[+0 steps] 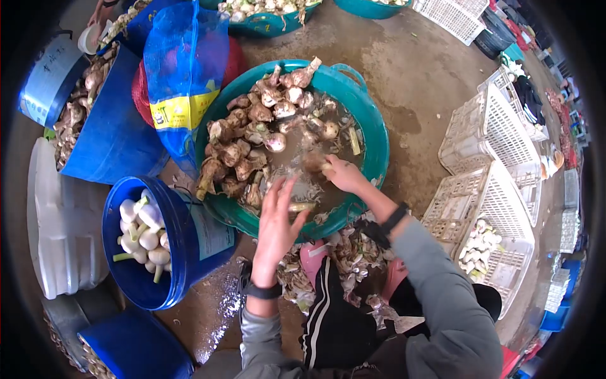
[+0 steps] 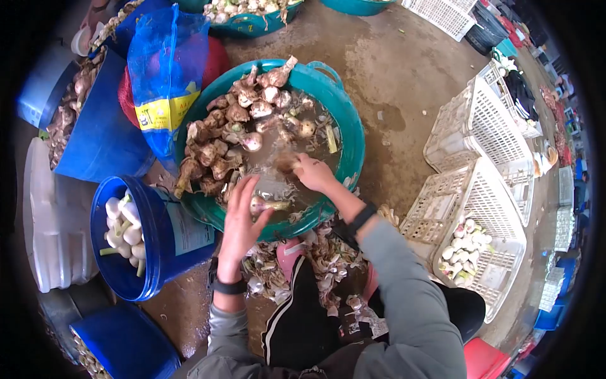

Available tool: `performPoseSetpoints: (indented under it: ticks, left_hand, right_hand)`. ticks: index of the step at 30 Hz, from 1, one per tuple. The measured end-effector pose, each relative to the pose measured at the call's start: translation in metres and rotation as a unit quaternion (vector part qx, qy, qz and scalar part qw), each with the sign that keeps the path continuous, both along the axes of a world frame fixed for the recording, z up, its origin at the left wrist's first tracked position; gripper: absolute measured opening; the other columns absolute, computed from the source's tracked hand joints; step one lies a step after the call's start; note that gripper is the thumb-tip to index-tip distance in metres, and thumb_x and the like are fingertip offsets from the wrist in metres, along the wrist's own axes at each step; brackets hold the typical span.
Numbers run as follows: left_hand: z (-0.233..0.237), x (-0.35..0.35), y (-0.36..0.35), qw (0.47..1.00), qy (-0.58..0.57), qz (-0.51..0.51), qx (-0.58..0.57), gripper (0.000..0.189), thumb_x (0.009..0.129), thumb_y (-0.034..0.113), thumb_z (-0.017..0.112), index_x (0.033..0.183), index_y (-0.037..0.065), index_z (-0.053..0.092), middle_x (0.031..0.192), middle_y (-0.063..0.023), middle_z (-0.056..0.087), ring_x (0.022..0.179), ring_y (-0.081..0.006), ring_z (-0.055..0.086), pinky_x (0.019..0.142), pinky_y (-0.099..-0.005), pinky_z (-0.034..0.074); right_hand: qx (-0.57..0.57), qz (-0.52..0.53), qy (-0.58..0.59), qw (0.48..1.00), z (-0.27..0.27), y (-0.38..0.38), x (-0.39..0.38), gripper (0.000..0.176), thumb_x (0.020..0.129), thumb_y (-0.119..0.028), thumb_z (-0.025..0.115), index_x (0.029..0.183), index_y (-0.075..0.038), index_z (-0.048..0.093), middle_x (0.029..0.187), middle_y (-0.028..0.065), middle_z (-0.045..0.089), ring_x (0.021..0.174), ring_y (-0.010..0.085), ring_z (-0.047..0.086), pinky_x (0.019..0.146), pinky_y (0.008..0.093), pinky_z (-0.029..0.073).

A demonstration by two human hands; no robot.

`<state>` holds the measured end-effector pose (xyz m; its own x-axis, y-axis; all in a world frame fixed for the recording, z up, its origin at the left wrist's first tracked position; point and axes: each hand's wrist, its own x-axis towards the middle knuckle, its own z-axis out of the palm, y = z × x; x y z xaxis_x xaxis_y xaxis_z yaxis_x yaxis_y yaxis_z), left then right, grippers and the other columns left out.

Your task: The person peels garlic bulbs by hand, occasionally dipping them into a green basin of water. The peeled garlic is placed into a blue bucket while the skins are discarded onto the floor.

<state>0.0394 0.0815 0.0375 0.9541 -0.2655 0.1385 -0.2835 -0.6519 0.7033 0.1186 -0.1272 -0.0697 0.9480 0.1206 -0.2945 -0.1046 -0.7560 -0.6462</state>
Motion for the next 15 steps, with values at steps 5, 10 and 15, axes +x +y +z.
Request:
performPoseSetpoints:
  ticks: [5, 10, 15]
  left_hand:
    - [-0.004, 0.000, -0.019, 0.991, 0.019, -0.075, -0.109, 0.067, 0.068, 0.000, 0.069, 0.129, 0.010, 0.042, 0.132, -0.0165, 0.039, 0.121, -0.0356, 0.042, 0.099, -0.0406, 0.039]
    - [-0.011, -0.028, -0.039, 0.981, 0.005, 0.001, -0.194, 0.067, 0.064, 0.005, 0.073, 0.124, 0.006, 0.044, 0.117, -0.0153, 0.049, 0.107, -0.0326, 0.051, 0.092, -0.0380, 0.043]
    - [-0.010, -0.049, -0.055, 0.991, -0.059, 0.101, -0.059, 0.073, 0.056, 0.008, 0.077, 0.122, 0.009, 0.046, 0.107, -0.0146, 0.047, 0.095, -0.0328, 0.053, 0.082, -0.0399, 0.047]
  right_hand:
    - [0.429, -0.027, 0.139, 0.892, 0.112, -0.002, -0.048, 0.026, 0.084, -0.011, 0.063, 0.107, -0.002, 0.057, 0.086, 0.0001, 0.060, 0.075, 0.0078, 0.056, 0.068, 0.0226, 0.046]
    - [0.181, 0.031, -0.116, 0.976, 0.099, 0.010, -0.077, 0.024, 0.089, -0.026, 0.053, 0.097, -0.004, 0.060, 0.084, 0.0114, 0.055, 0.081, 0.0247, 0.056, 0.073, 0.0360, 0.045]
    - [0.140, -0.036, -0.211, 0.967, 0.109, 0.029, -0.097, 0.020, 0.082, -0.018, 0.054, 0.078, 0.001, 0.054, 0.078, 0.0166, 0.050, 0.076, 0.0354, 0.053, 0.064, 0.0429, 0.041]
